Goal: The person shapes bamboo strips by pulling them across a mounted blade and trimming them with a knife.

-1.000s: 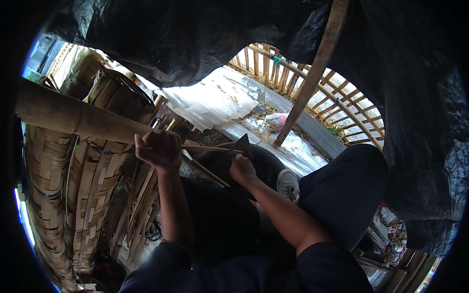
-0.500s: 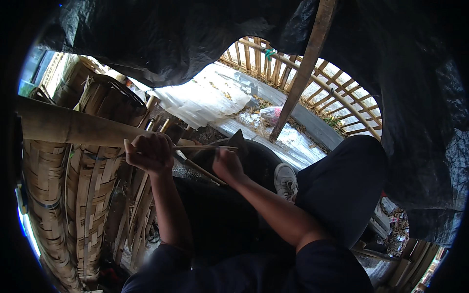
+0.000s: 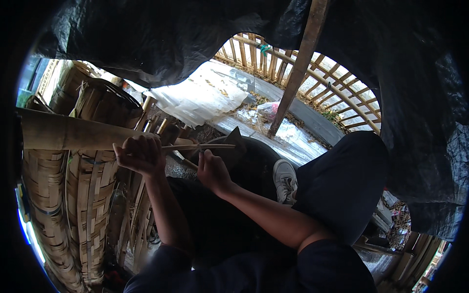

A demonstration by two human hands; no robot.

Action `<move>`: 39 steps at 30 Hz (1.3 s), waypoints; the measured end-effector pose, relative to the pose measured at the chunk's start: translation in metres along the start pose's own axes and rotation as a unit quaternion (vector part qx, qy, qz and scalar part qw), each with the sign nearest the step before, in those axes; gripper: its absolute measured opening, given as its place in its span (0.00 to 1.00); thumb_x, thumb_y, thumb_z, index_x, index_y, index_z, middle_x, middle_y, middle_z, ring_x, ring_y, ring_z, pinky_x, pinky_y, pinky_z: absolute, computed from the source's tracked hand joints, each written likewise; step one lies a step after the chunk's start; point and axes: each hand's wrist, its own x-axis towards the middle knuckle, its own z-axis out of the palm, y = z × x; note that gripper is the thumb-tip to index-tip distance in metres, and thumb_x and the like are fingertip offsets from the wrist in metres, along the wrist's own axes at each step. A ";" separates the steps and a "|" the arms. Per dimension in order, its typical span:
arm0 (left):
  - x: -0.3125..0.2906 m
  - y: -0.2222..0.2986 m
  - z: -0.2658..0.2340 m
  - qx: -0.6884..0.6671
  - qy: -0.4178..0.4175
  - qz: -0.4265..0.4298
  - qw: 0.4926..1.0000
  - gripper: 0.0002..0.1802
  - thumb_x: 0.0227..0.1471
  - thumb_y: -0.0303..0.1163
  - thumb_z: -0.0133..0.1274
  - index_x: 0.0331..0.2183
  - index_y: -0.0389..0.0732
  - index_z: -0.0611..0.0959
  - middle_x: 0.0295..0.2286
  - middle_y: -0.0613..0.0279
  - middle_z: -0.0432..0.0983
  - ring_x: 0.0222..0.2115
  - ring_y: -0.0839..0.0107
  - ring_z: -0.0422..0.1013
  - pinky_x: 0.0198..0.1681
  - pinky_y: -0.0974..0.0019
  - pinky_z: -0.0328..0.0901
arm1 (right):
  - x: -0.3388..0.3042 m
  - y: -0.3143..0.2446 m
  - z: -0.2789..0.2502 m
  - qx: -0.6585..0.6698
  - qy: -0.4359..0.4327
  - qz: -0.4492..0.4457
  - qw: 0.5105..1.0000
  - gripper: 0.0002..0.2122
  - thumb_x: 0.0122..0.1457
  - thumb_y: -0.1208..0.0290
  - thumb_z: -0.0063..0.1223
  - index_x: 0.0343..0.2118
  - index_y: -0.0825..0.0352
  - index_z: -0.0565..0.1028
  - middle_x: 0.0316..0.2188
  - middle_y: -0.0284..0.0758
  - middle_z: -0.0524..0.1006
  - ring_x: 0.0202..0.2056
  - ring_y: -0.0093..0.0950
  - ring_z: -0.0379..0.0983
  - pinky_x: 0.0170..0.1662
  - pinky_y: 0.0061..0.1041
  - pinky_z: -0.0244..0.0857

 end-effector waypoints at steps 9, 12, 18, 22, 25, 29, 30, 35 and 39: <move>-0.001 -0.004 0.003 0.010 -0.048 -0.006 0.999 0.33 0.56 0.56 0.29 0.07 0.48 0.56 0.04 0.72 0.43 0.03 0.80 0.40 0.06 0.73 0.40 | 0.015 0.020 0.001 -0.045 -0.060 0.000 0.997 0.12 0.60 0.69 0.40 0.25 0.72 0.67 0.18 0.53 0.72 0.24 0.50 0.72 0.25 0.44 0.65; 0.002 -0.005 0.003 -0.049 0.158 0.023 0.986 0.31 0.55 0.55 0.30 0.08 0.48 0.54 0.05 0.72 0.43 0.07 0.79 0.38 0.11 0.70 0.38 | 0.006 -0.030 -0.007 0.001 -0.049 -0.006 0.999 0.12 0.60 0.68 0.39 0.26 0.73 0.68 0.19 0.53 0.73 0.25 0.49 0.72 0.26 0.44 0.66; 0.007 0.000 -0.010 -0.064 -0.078 -0.060 0.993 0.30 0.54 0.57 0.30 0.12 0.47 0.53 0.09 0.71 0.43 0.12 0.77 0.39 0.16 0.69 0.38 | 0.018 0.051 -0.010 -0.062 -0.049 0.021 0.997 0.12 0.60 0.69 0.39 0.25 0.73 0.68 0.19 0.53 0.72 0.25 0.50 0.71 0.24 0.44 0.64; 0.000 0.004 -0.019 -0.078 -0.044 -0.028 0.996 0.32 0.54 0.63 0.27 0.14 0.46 0.56 0.10 0.70 0.46 0.14 0.76 0.42 0.19 0.70 0.41 | 0.017 -0.025 -0.009 -0.008 -0.088 -0.007 0.996 0.13 0.60 0.69 0.40 0.24 0.73 0.68 0.20 0.54 0.72 0.27 0.50 0.72 0.28 0.45 0.65; 0.002 0.008 -0.007 -0.035 -0.039 -0.036 0.998 0.33 0.55 0.63 0.24 0.15 0.45 0.57 0.11 0.70 0.46 0.15 0.75 0.43 0.20 0.70 0.42 | 0.014 -0.056 -0.023 -0.003 -0.095 -0.001 0.995 0.13 0.59 0.69 0.41 0.23 0.73 0.69 0.20 0.54 0.72 0.27 0.51 0.72 0.30 0.46 0.65; 0.008 0.005 0.017 0.055 -0.018 -0.086 0.995 0.33 0.56 0.61 0.21 0.15 0.46 0.57 0.12 0.70 0.46 0.15 0.75 0.44 0.21 0.69 0.42 | 0.027 0.011 -0.023 -0.036 -0.037 -0.024 0.998 0.12 0.58 0.70 0.43 0.22 0.73 0.69 0.19 0.54 0.72 0.26 0.52 0.71 0.30 0.45 0.65; 0.008 0.005 0.021 0.055 -0.019 -0.085 0.995 0.33 0.56 0.61 0.21 0.15 0.46 0.57 0.12 0.70 0.46 0.15 0.75 0.44 0.21 0.69 0.42 | 0.028 0.009 -0.022 -0.037 -0.036 -0.025 0.998 0.12 0.58 0.70 0.43 0.22 0.73 0.69 0.19 0.54 0.72 0.26 0.52 0.71 0.30 0.45 0.65; -0.003 0.002 -0.001 -0.043 -0.027 -0.035 0.998 0.32 0.55 0.62 0.25 0.13 0.46 0.55 0.11 0.71 0.46 0.11 0.77 0.43 0.17 0.69 0.41 | 0.014 -0.061 -0.033 0.006 -0.088 -0.015 0.996 0.14 0.60 0.68 0.41 0.22 0.73 0.68 0.20 0.56 0.71 0.28 0.52 0.71 0.30 0.45 0.64; 0.001 -0.003 -0.001 -0.038 -0.033 -0.062 0.997 0.32 0.52 0.63 0.31 0.12 0.48 0.54 0.08 0.71 0.43 0.10 0.77 0.38 0.14 0.70 0.37 | 0.018 0.005 -0.024 -0.049 -0.080 -0.020 0.995 0.12 0.60 0.69 0.40 0.27 0.74 0.69 0.21 0.55 0.72 0.29 0.50 0.72 0.31 0.42 0.65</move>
